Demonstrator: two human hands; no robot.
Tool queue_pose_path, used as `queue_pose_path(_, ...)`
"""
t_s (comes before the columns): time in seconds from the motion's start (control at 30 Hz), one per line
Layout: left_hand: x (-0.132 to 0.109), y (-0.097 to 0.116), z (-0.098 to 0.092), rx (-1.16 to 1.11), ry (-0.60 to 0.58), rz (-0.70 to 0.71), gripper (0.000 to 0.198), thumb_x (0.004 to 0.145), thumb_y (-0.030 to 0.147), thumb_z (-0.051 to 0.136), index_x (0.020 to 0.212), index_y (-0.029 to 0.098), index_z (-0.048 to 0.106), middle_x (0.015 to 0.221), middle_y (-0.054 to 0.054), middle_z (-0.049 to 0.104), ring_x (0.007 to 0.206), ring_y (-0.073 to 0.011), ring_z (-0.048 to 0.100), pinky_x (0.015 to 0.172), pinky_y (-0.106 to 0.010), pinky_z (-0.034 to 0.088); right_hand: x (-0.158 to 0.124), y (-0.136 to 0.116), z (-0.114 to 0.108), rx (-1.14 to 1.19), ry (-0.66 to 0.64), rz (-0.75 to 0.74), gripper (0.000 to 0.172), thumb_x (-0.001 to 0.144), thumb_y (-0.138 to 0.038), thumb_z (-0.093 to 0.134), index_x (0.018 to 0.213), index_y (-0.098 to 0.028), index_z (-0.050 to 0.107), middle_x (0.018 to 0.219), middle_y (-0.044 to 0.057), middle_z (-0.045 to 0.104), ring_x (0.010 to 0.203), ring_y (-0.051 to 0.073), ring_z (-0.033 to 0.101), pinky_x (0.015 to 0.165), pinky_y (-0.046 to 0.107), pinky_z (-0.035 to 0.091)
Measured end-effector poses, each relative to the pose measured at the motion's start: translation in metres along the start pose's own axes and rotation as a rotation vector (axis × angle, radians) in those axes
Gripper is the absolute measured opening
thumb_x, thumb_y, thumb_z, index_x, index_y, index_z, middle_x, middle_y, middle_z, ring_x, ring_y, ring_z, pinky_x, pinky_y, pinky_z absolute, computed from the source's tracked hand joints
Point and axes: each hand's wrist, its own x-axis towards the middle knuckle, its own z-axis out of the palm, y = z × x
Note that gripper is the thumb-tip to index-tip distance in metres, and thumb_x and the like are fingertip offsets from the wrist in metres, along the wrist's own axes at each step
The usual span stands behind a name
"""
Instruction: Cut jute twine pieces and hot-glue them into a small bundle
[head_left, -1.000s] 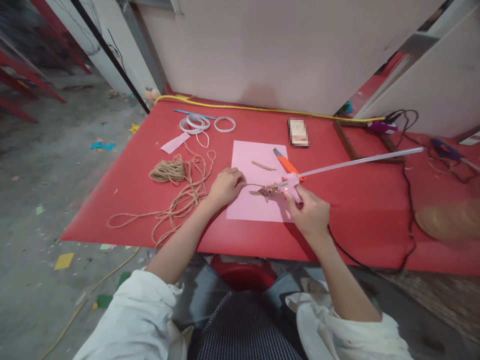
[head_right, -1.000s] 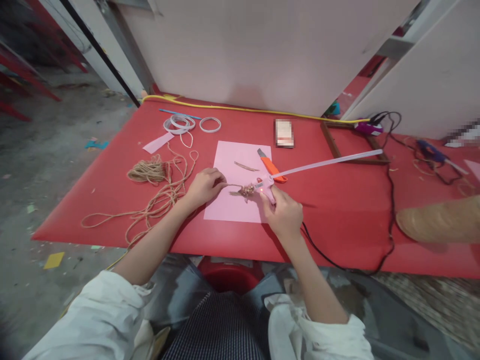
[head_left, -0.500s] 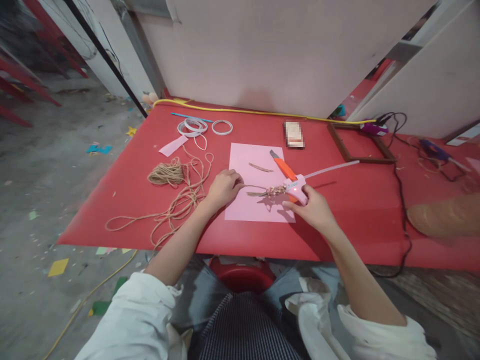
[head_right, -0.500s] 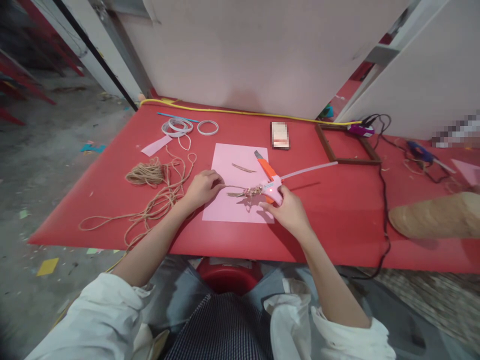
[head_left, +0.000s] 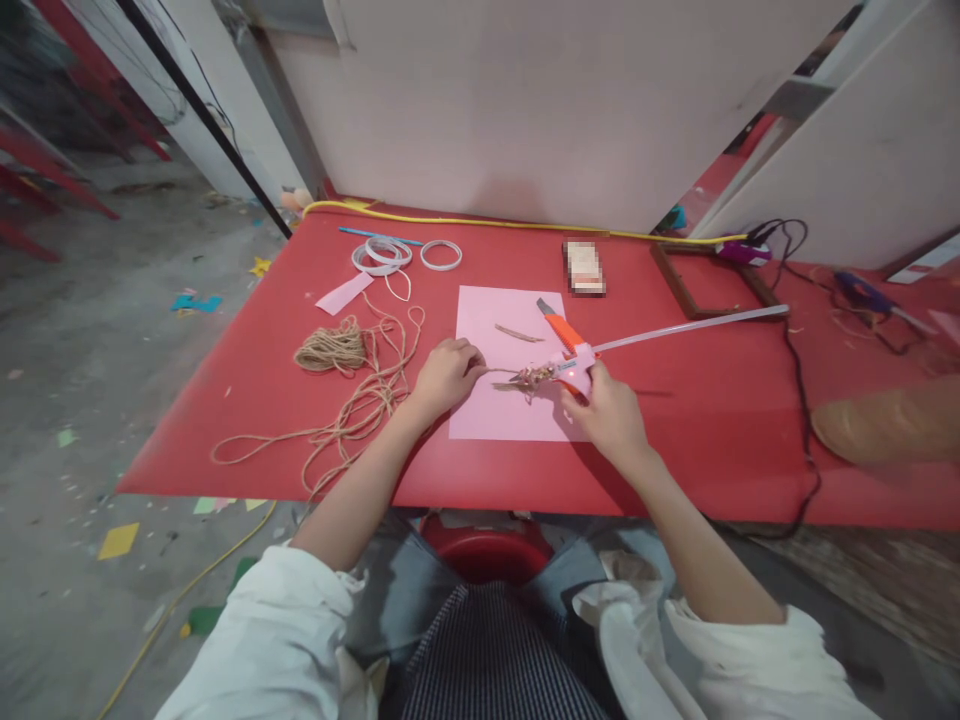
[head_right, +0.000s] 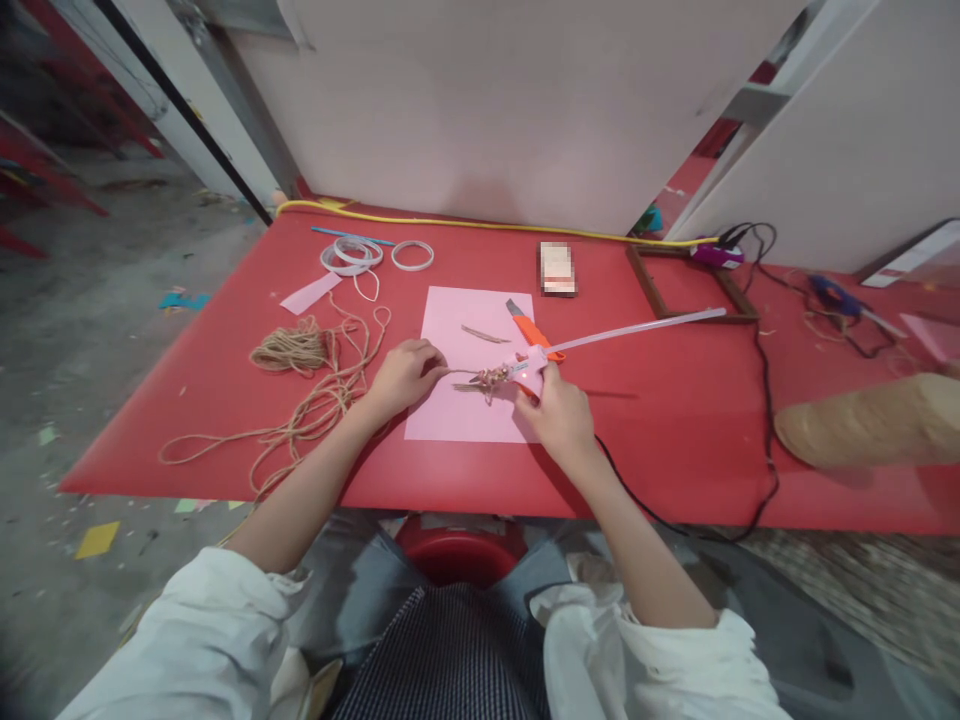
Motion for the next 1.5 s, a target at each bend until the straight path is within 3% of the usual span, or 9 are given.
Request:
queue_pose_path(0.67, 0.001, 0.000, 0.000, -0.008, -0.006, -0.013, 0.008, 0.090, 0.022, 0.067, 0.084, 0.018, 0.070, 0.092, -0.007, 0.071, 0.091, -0.0230, 0.063, 0.085, -0.037, 0.048, 0.003, -0.005, 0.001, -0.051, -0.139, -0.044, 0.029, 0.089, -0.026, 0.057, 0.114, -0.011, 0.055, 0.087, 0.015, 0.072, 0.073, 0.027, 0.065, 0.057, 0.031, 0.029)
queue_pose_path(1.1, 0.001, -0.001, 0.001, 0.000, -0.007, -0.017, 0.009, 0.090, 0.023, 0.068, 0.084, 0.018, 0.071, 0.092, -0.007, 0.072, 0.091, -0.0238, 0.064, 0.085, -0.037, 0.048, 0.002, -0.011, -0.012, -0.098, -0.227, -0.047, 0.020, 0.094, -0.022, 0.052, 0.110, -0.010, 0.055, 0.092, 0.016, 0.072, 0.077, 0.025, 0.066, 0.059, 0.030, 0.030)
queue_pose_path(1.5, 0.002, 0.001, 0.000, 0.005, -0.018, -0.028, 0.009, 0.090, 0.022, 0.066, 0.085, 0.017, 0.072, 0.093, -0.008, 0.072, 0.093, -0.0245, 0.064, 0.087, -0.038, 0.048, -0.001, -0.009, -0.015, -0.140, -0.228, -0.024, 0.021, 0.096, -0.022, 0.051, 0.113, -0.010, 0.053, 0.095, 0.016, 0.073, 0.082, 0.027, 0.069, 0.059, 0.031, 0.031)
